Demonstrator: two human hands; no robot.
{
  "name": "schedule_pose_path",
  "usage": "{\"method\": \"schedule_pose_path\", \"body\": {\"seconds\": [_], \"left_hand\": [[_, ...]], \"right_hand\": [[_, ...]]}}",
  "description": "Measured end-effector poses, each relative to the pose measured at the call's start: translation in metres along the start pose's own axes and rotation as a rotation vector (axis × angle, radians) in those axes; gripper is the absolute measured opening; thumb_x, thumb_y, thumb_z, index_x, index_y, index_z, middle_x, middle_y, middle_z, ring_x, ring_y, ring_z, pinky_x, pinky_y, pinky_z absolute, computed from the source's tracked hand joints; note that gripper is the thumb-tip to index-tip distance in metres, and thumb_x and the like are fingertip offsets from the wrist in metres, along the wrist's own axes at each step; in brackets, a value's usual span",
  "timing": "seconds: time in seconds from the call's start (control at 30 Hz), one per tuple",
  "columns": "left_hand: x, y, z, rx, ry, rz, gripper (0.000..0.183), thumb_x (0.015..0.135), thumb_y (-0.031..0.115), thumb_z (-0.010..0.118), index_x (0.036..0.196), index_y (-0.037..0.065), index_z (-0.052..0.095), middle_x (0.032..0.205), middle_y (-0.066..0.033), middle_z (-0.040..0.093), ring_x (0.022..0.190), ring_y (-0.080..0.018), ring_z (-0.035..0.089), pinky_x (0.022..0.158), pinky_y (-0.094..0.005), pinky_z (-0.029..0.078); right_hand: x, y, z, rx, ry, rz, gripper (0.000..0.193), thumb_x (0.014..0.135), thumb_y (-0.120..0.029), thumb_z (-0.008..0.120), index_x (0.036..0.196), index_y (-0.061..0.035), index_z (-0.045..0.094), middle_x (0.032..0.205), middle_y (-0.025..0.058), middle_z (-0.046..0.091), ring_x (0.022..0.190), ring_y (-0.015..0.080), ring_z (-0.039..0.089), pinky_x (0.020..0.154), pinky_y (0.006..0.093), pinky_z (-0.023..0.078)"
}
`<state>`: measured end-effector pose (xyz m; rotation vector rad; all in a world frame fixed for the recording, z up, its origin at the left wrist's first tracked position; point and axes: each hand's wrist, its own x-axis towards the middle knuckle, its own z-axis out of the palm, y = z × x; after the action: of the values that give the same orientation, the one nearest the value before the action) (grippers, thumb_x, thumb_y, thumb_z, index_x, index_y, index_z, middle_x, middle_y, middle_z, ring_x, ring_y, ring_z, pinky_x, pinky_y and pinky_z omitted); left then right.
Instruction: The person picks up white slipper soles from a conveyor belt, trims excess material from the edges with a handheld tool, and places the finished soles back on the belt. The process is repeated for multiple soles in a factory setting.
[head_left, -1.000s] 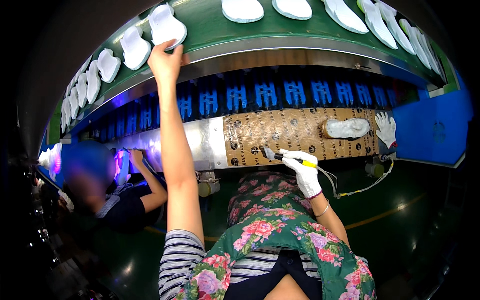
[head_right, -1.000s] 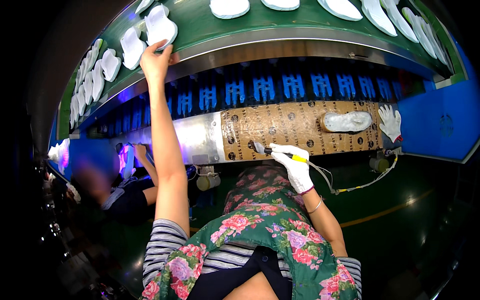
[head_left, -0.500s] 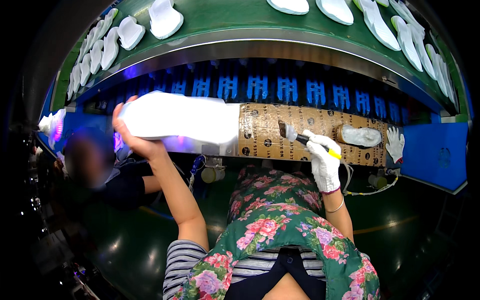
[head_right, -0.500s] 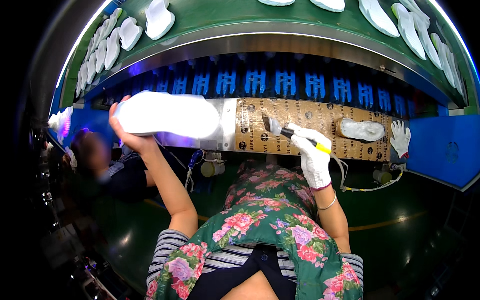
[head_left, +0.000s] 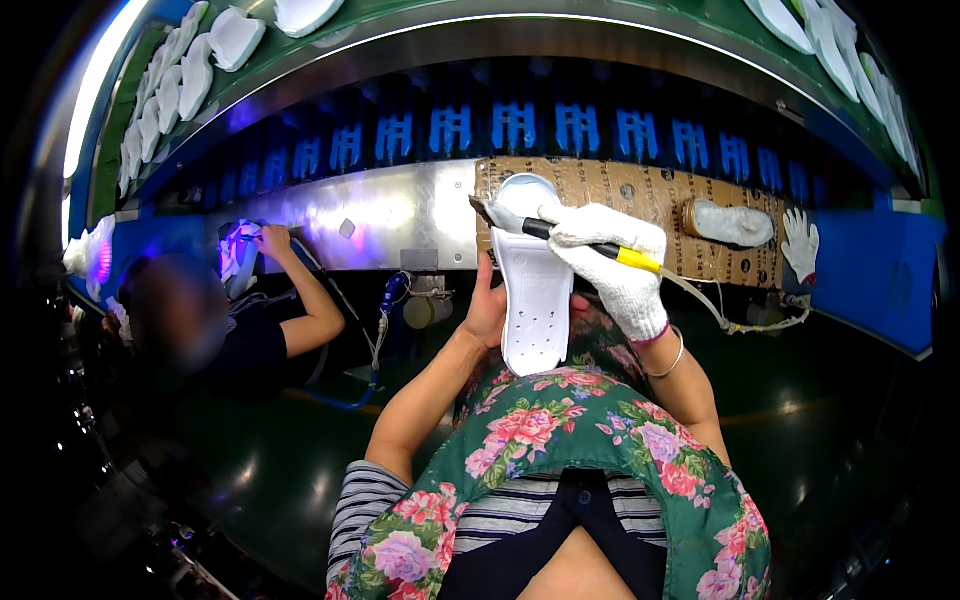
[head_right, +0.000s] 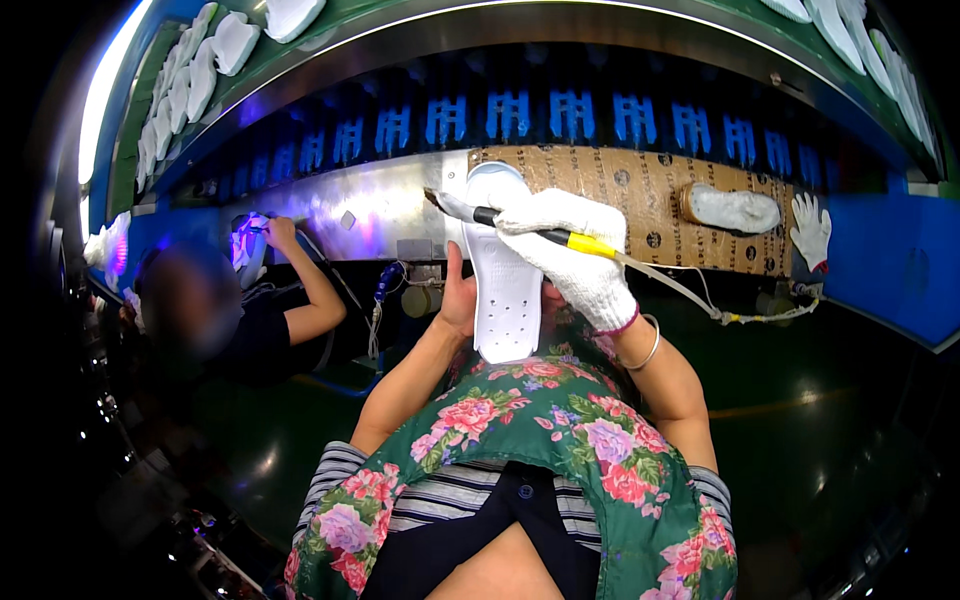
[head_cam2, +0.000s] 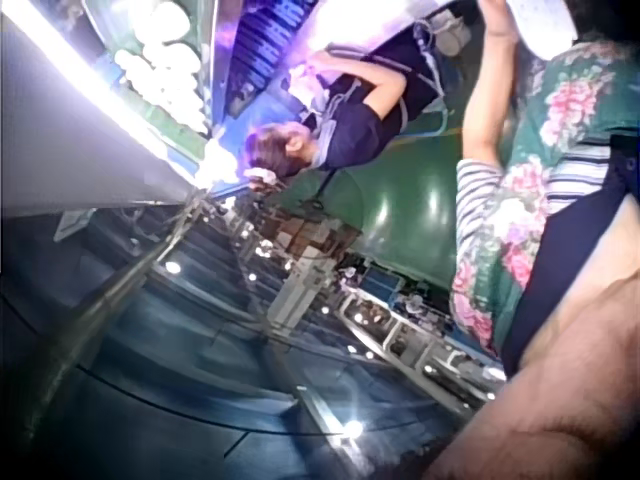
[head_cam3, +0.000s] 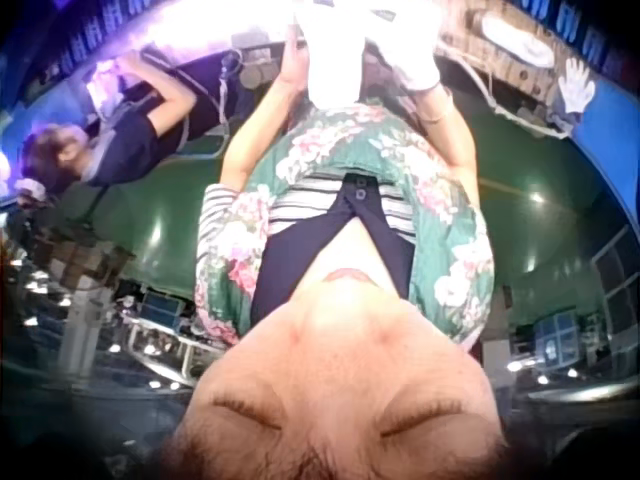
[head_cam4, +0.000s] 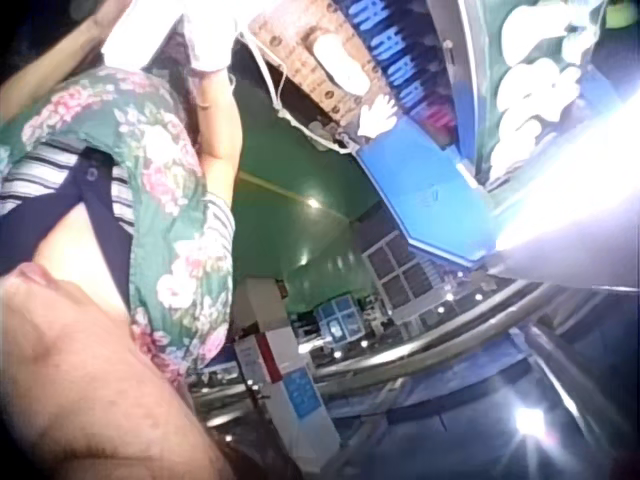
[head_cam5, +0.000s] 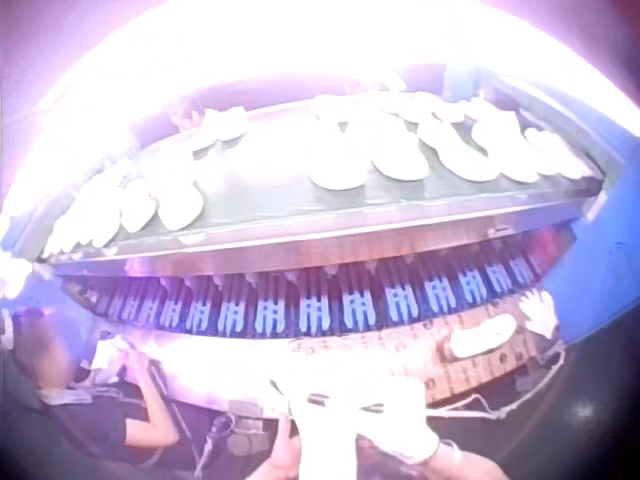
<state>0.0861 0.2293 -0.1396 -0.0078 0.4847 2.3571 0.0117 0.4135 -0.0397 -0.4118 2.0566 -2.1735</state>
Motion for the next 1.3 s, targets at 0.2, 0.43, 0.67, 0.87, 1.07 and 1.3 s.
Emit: {"method": "schedule_pose_path", "body": {"seconds": [0.2,0.43,0.67,0.87,1.07,1.3], "left_hand": [[0.028,0.010,0.034,-0.256,0.095,0.178,0.117,0.078,0.096,0.005,0.138,0.004,0.048,0.116,-0.0237,0.066,0.098,-0.0382,0.069,0.085,-0.0499,0.058],[0.045,0.004,0.043,0.258,0.288,0.317,0.094,0.094,0.081,0.011,0.161,0.015,0.015,0.159,-0.0102,0.034,0.144,-0.0281,0.038,0.119,-0.0450,0.033],[0.048,-0.006,0.024,0.326,0.292,0.256,0.095,0.093,0.081,0.009,0.159,0.013,0.023,0.154,-0.0106,0.041,0.140,-0.0275,0.044,0.115,-0.0435,0.039],[0.050,0.002,0.025,0.326,0.310,0.330,0.095,0.092,0.082,0.007,0.160,0.016,0.020,0.155,-0.0103,0.039,0.140,-0.0285,0.043,0.115,-0.0452,0.039],[0.037,0.012,0.003,0.234,0.343,0.315,0.097,0.092,0.084,0.012,0.160,0.015,0.018,0.155,-0.0106,0.038,0.141,-0.0284,0.041,0.116,-0.0461,0.037],[0.025,0.024,-0.025,0.147,0.095,0.275,0.101,0.089,0.087,0.016,0.157,0.014,0.023,0.150,-0.0129,0.042,0.134,-0.0293,0.049,0.108,-0.0448,0.047]], "right_hand": [[-0.003,-0.002,-0.012,-0.212,0.050,-0.219,0.018,0.082,-0.001,0.077,0.100,-0.0025,0.078,0.097,0.0103,0.075,0.085,0.0165,0.070,0.075,0.0301,0.056],[0.008,-0.015,-0.014,-0.604,0.065,-0.538,0.029,0.075,-0.004,0.077,0.104,-0.0078,0.078,0.104,0.0117,0.076,0.093,0.0269,0.072,0.084,0.0367,0.055],[-0.022,-0.003,-0.011,-0.644,0.001,-0.571,0.032,0.073,-0.012,0.081,0.105,-0.0174,0.080,0.104,0.0054,0.075,0.093,0.0254,0.071,0.085,0.0383,0.055],[-0.009,0.003,-0.025,-0.610,0.102,-0.584,0.032,0.076,-0.006,0.079,0.107,-0.0103,0.078,0.103,0.0066,0.076,0.093,0.0265,0.072,0.085,0.0375,0.056],[-0.017,-0.004,-0.016,-0.429,-0.156,-0.525,0.026,0.079,-0.016,0.079,0.105,-0.0168,0.078,0.105,0.0070,0.074,0.100,0.0280,0.068,0.086,0.0385,0.055],[-0.029,0.013,0.012,-0.503,-0.072,-0.608,0.028,0.080,-0.015,0.078,0.108,-0.0148,0.078,0.103,0.0058,0.075,0.093,0.0277,0.069,0.083,0.0405,0.055]]}}
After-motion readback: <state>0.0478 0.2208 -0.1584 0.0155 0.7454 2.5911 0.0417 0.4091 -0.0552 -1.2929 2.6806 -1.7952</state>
